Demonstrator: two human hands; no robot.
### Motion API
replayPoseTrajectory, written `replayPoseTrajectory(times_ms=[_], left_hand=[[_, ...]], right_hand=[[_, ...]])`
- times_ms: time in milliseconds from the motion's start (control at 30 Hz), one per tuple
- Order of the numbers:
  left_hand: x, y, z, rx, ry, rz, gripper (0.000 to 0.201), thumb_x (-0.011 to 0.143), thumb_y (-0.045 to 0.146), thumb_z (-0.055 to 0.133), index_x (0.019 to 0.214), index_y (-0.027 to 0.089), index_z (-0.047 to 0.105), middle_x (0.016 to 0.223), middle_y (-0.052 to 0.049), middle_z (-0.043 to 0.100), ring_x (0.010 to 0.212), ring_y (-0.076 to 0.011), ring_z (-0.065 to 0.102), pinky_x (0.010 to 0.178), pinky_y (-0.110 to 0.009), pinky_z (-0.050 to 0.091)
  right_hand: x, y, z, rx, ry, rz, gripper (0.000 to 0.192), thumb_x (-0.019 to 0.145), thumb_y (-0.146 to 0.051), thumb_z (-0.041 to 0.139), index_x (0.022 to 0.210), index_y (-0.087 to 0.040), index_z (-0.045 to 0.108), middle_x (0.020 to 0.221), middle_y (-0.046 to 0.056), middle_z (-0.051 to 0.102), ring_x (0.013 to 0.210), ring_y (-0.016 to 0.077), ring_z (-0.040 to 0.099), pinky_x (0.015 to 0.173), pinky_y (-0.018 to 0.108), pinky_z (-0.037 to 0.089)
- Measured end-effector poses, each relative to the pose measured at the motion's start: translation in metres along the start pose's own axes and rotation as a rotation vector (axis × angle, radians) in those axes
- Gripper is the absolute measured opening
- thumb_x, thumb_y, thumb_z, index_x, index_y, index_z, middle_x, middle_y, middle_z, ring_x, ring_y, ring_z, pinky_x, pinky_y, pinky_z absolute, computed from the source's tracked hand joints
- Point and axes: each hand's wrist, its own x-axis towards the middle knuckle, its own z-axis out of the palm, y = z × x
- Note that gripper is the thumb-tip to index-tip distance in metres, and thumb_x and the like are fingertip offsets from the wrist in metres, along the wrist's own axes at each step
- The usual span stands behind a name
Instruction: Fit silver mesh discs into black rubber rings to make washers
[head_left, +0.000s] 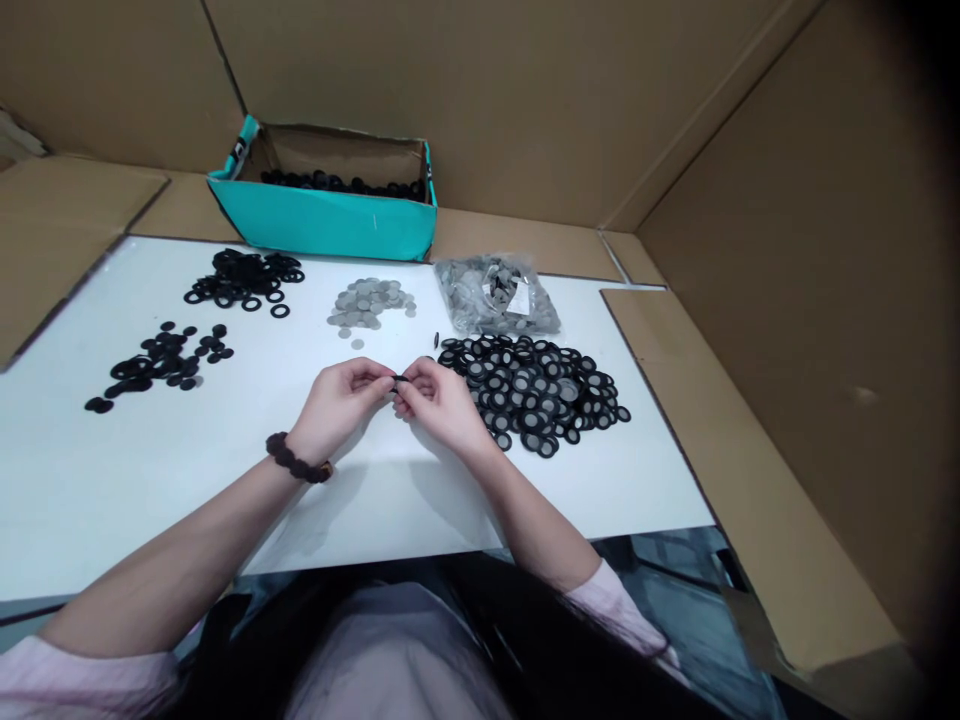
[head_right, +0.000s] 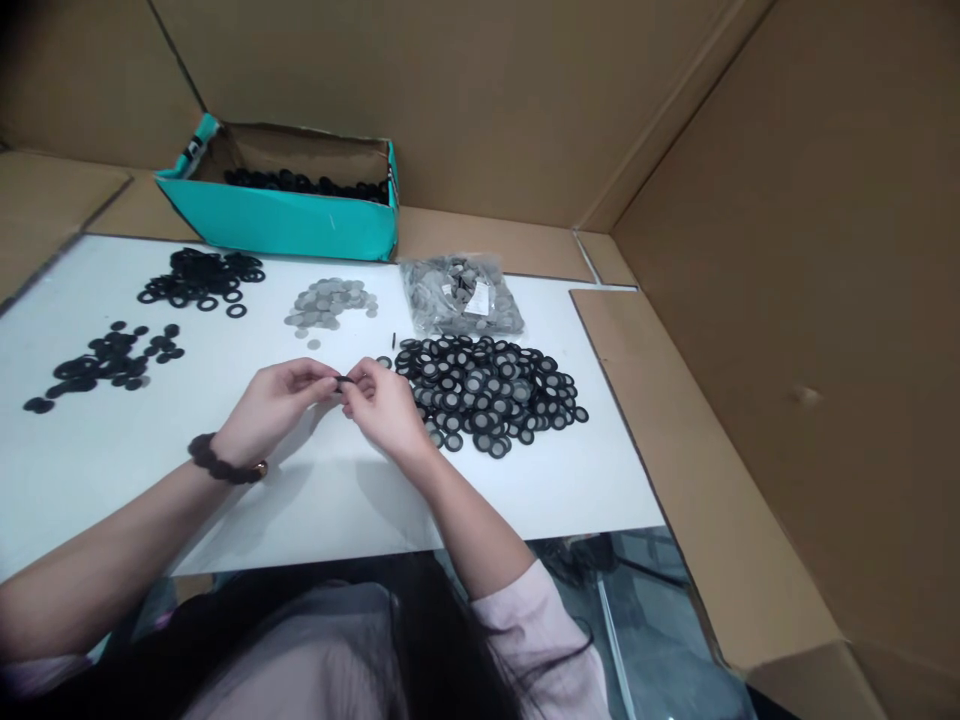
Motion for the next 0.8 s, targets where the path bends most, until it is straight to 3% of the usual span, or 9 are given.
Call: replayPoseTrajectory(times_ms=[133, 267, 433, 600, 800], left_hand=[[-0.0011, -0.0036, 0.0050, -0.011, 0.036, 0.012, 0.023, 0.067, 0.036, 0.064, 0.073, 0.015, 0.057, 0.068, -0.003, 0.064, 0.066, -0.0166, 0.062, 0.068, -0.031, 0.049], [-0.0017, -0.0074, 0.0058, 0.037, 0.053, 0.089, 0.021, 0.070, 0.035, 0.060, 0.075, 0.016, 0.056, 0.071, -0.002, 0.062, 0.069, -0.0162, 0.061, 0.068, -0.030, 0.049], [-0.0006, -0.0012, 0.0016, 0.050, 0.027, 0.095, 0.021, 0.069, 0.034, 0.063, 0.075, 0.015, 0.058, 0.067, -0.002, 0.062, 0.065, -0.0152, 0.059, 0.064, -0.029, 0.047], [-0.0008, 0.0015, 0.0001, 0.054, -0.001, 0.147, 0.025, 0.076, 0.036, 0.056, 0.084, 0.014, 0.063, 0.073, -0.004, 0.064, 0.068, -0.0153, 0.059, 0.067, -0.028, 0.048], [0.0003, -0.0043, -0.0005, 0.203, 0.056, 0.271, 0.024, 0.078, 0.032, 0.050, 0.092, 0.017, 0.062, 0.083, -0.004, 0.064, 0.073, -0.0151, 0.058, 0.070, -0.028, 0.046]], right_hand=[[-0.0026, 0.0004, -0.0015, -0.090, 0.021, -0.072, 0.006, 0.079, -0.017, 0.050, 0.073, -0.018, 0.048, 0.061, -0.001, 0.058, 0.057, 0.0104, 0.060, 0.057, 0.023, 0.049], [-0.0040, -0.0030, -0.0030, -0.070, 0.011, -0.051, 0.008, 0.078, -0.018, 0.053, 0.072, -0.017, 0.048, 0.061, -0.001, 0.059, 0.056, 0.0098, 0.060, 0.057, 0.023, 0.049], [0.0011, -0.0037, -0.0053, 0.190, -0.078, 0.120, 0.016, 0.075, -0.024, 0.062, 0.071, -0.016, 0.049, 0.059, -0.001, 0.060, 0.049, 0.0087, 0.057, 0.050, 0.021, 0.049], [0.0058, -0.0033, -0.0076, 0.440, -0.141, 0.198, 0.022, 0.069, -0.027, 0.071, 0.076, -0.013, 0.054, 0.062, 0.001, 0.065, 0.054, 0.0088, 0.061, 0.054, 0.020, 0.052], [0.0037, -0.0077, -0.0065, 0.526, -0.160, 0.244, 0.023, 0.068, -0.025, 0.073, 0.078, -0.013, 0.056, 0.063, 0.002, 0.067, 0.056, 0.0114, 0.064, 0.055, 0.022, 0.054]])
